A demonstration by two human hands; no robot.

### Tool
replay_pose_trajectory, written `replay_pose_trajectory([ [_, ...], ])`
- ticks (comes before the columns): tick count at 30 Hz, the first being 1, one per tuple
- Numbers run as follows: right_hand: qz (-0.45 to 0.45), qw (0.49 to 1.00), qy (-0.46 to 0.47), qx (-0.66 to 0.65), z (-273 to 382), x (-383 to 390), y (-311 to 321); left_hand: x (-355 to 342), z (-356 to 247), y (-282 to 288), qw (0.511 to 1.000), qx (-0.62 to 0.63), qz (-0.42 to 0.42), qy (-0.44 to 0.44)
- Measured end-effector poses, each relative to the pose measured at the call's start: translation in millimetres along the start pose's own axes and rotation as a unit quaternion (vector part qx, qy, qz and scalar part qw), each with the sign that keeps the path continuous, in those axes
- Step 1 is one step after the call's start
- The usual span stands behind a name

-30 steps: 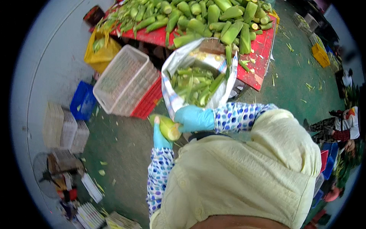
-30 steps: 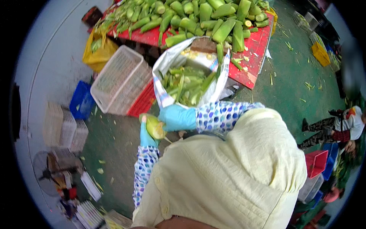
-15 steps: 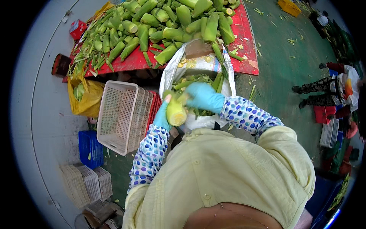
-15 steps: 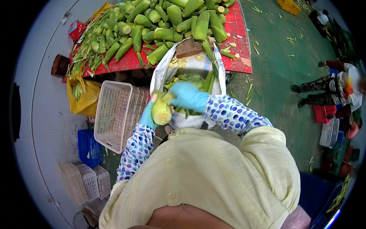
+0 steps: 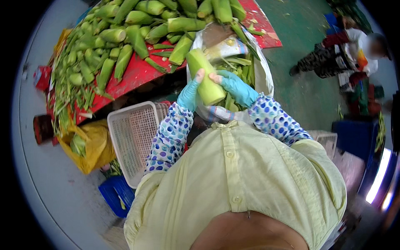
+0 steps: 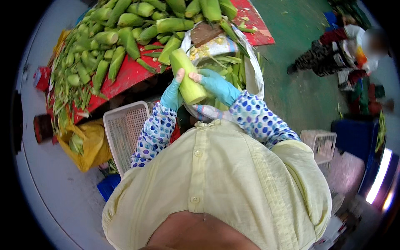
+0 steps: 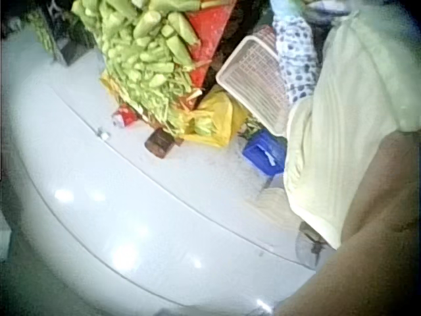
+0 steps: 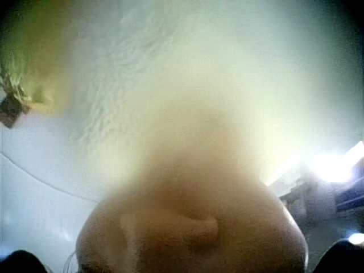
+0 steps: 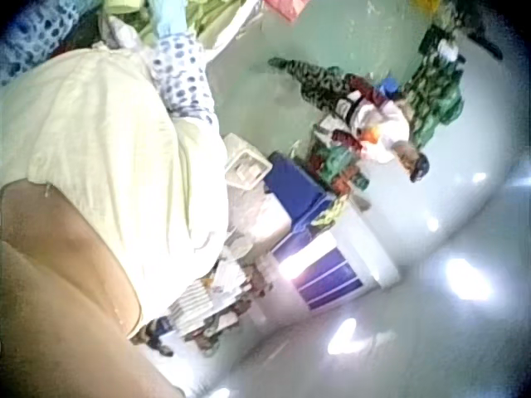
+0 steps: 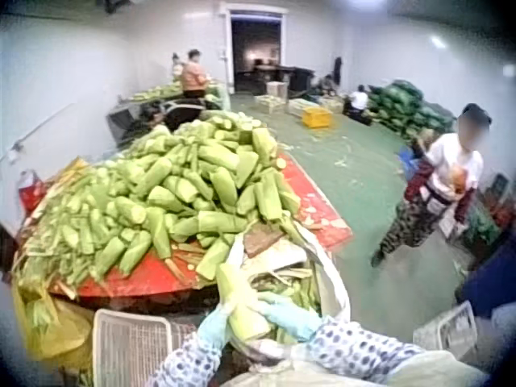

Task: The person carries a crate of green vegetables and empties them onto a table. They then repeatedly pick up vegetables, peel off the outer layers by hand, and place the peeled items into a white basket while discarding the husks.

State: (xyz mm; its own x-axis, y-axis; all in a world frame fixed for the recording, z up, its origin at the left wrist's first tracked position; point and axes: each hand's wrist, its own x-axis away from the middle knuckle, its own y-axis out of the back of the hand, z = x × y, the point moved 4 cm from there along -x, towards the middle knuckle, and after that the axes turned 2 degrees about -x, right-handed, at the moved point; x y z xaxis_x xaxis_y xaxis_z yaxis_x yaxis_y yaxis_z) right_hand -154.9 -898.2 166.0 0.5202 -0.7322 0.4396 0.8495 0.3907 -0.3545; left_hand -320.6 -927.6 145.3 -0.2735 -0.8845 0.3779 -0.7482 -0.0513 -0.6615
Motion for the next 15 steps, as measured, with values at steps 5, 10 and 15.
replay_pose_trajectory([
  [5, -0.108, 0.993, 0.040, 0.011, -37, 2, 20, -10, 2, 4, 0.976, -0.185, 0.111, -0.013],
  [10, -0.096, 0.986, 0.070, -0.119, -41, 20, 35, -10, -5, -20, 0.962, -0.196, 0.185, 0.035],
  [15, -0.087, 0.985, 0.078, -0.125, -49, 15, 51, -14, -1, -27, 0.955, -0.229, 0.186, 0.043],
])
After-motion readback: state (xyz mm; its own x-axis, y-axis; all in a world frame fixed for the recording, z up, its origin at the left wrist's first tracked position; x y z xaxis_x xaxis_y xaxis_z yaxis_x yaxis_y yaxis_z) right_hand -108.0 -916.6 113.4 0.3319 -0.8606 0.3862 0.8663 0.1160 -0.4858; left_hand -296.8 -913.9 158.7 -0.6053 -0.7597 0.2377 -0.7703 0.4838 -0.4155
